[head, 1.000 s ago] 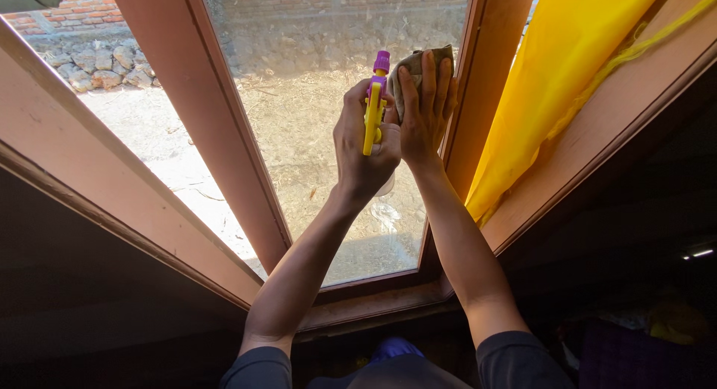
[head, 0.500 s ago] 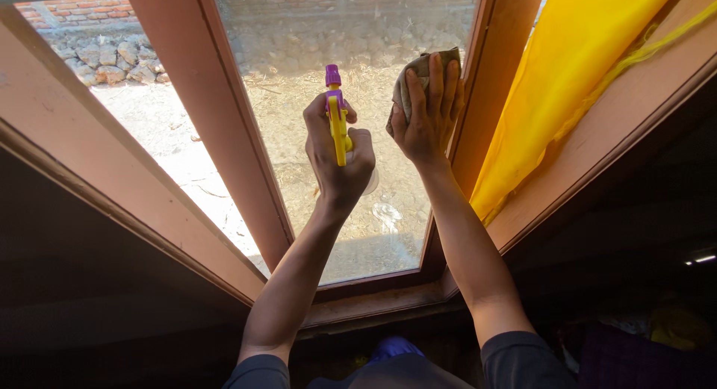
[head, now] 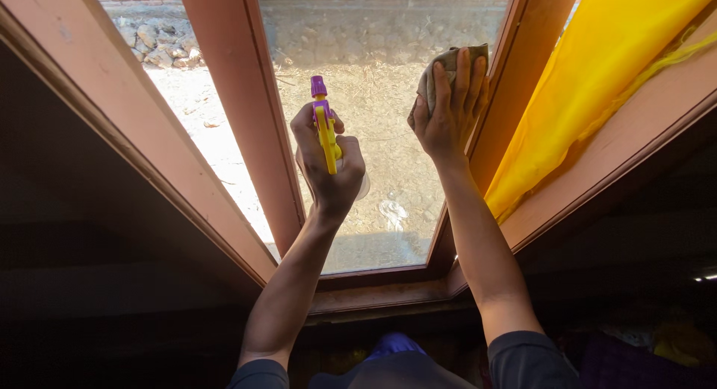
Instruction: The person cleans a wall-mounted mirror and a window using a spray bottle and a cloth. They spray the surfaces and wipe them with the cloth in a repetitive motion.
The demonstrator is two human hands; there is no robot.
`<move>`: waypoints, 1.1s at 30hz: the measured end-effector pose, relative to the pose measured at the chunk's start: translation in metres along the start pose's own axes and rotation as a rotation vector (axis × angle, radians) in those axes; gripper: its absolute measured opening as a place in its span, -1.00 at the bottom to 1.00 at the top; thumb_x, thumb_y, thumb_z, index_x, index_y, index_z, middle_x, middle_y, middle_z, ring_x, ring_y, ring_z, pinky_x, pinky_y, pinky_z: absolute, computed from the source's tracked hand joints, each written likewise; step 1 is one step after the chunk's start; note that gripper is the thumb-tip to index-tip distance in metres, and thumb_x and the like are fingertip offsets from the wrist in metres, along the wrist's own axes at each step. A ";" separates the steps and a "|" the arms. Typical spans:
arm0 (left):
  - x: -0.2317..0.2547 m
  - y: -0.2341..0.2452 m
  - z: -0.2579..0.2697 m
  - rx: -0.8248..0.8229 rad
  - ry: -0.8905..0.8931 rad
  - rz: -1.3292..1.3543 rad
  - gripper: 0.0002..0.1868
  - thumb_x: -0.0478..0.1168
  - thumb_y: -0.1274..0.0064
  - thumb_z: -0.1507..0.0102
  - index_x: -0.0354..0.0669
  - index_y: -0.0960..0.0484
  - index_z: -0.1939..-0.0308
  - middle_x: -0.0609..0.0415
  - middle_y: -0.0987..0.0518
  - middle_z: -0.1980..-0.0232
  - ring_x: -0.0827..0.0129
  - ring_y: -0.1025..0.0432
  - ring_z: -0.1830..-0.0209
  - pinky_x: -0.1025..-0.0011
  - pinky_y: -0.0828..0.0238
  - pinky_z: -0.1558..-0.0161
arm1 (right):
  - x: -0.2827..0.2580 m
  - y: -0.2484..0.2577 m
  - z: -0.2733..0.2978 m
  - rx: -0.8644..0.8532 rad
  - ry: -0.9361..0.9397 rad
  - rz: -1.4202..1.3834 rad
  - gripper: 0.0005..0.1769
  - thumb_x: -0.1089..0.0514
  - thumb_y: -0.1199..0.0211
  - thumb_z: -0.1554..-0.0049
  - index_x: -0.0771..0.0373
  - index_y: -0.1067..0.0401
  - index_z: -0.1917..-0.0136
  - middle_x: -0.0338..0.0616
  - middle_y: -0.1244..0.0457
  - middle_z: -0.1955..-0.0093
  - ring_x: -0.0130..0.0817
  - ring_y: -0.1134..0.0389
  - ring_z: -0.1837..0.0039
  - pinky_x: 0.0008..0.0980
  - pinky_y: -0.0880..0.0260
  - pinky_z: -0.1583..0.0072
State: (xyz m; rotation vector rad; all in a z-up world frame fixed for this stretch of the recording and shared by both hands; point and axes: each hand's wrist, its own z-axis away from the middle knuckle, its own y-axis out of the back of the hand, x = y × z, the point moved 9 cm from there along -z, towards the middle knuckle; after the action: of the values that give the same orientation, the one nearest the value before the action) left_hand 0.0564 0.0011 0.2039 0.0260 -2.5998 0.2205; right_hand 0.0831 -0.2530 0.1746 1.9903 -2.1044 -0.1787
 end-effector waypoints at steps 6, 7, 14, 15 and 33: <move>-0.007 0.011 0.022 0.011 -0.031 -0.048 -0.37 -0.63 0.17 -0.17 -0.33 -0.25 -0.33 -0.06 -0.41 -0.06 0.27 -0.41 -0.12 0.34 -0.45 -0.20 | 0.000 -0.003 0.005 -0.006 -0.010 -0.016 -0.44 -0.12 0.11 -0.45 0.05 -0.09 -0.64 0.12 0.16 -0.72 0.22 0.24 -0.73 0.26 0.28 -0.66; -0.013 0.011 0.026 -0.001 -0.007 -0.025 -0.38 -0.63 0.18 -0.18 -0.32 -0.25 -0.34 -0.03 -0.40 -0.04 0.30 -0.41 -0.09 0.37 -0.47 -0.17 | 0.000 -0.004 0.006 -0.011 -0.014 -0.017 -0.44 -0.12 0.11 -0.45 0.05 -0.08 -0.64 0.12 0.17 -0.72 0.22 0.24 -0.74 0.27 0.29 -0.66; -0.021 0.014 0.056 0.019 0.042 -0.095 -0.40 -0.62 0.12 -0.19 -0.32 -0.23 -0.32 -0.06 -0.42 -0.03 0.29 -0.41 -0.04 0.36 -0.45 -0.10 | -0.002 -0.004 0.008 -0.018 -0.035 -0.027 -0.43 -0.10 0.07 -0.46 0.05 -0.06 -0.65 0.11 0.19 -0.73 0.24 0.26 -0.73 0.26 0.29 -0.66; -0.024 0.010 0.059 -0.006 0.059 -0.092 -0.41 -0.61 0.12 -0.20 -0.31 -0.23 -0.32 -0.05 -0.43 0.00 0.31 -0.42 0.00 0.38 -0.46 -0.05 | -0.003 -0.005 0.009 -0.011 -0.040 -0.020 -0.43 -0.10 0.07 -0.46 0.05 -0.05 -0.65 0.11 0.19 -0.73 0.24 0.25 -0.74 0.26 0.30 -0.65; -0.021 -0.048 0.105 -0.266 0.148 -0.034 -0.41 -0.56 0.08 -0.14 -0.41 -0.24 -0.28 -0.16 -0.47 0.06 0.16 -0.48 0.14 0.27 -0.50 0.11 | -0.004 0.000 0.017 -0.030 -0.021 -0.034 -0.42 -0.10 0.04 -0.45 0.09 -0.05 -0.65 0.15 0.19 -0.72 0.26 0.25 -0.73 0.27 0.31 -0.66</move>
State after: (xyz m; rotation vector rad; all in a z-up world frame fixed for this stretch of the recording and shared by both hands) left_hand 0.0245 -0.0639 0.1110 -0.0389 -2.4581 -0.1326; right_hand 0.0789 -0.2505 0.1575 2.0172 -2.0692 -0.2370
